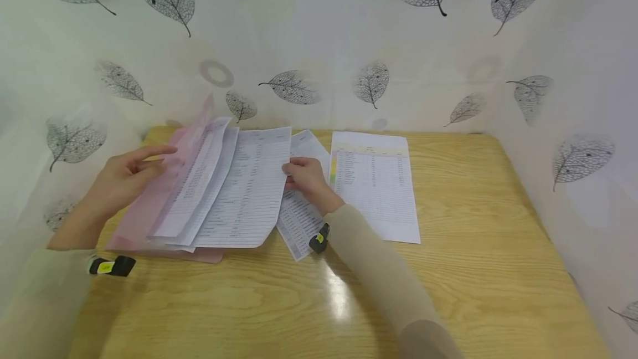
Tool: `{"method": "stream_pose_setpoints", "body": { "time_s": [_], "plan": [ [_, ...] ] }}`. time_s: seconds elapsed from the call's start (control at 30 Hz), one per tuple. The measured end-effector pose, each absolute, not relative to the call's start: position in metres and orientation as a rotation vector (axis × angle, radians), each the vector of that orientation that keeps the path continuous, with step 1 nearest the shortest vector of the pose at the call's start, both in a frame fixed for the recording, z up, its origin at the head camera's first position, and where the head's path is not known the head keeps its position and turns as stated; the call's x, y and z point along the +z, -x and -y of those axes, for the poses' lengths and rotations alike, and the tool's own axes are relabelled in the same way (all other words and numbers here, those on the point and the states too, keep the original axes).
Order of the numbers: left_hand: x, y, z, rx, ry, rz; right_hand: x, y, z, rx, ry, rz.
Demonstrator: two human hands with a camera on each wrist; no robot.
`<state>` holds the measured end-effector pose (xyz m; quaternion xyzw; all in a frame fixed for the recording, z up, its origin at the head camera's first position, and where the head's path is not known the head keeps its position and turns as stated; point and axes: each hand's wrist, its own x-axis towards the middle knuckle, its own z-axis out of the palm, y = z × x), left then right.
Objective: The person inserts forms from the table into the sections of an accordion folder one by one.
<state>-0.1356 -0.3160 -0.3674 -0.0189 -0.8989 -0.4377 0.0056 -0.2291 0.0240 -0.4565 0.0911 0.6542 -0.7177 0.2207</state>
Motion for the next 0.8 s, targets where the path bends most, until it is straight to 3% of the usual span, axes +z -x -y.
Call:
{"method": "stream_pose_setpoints", "body": {
  "time_s": [0.8],
  "plan": [
    [-0.366,0.135,0.315,-1.377,0.098,2.778,-0.460,0.223,0.046,-1.994,-0.229,-1.659]
  ]
}}
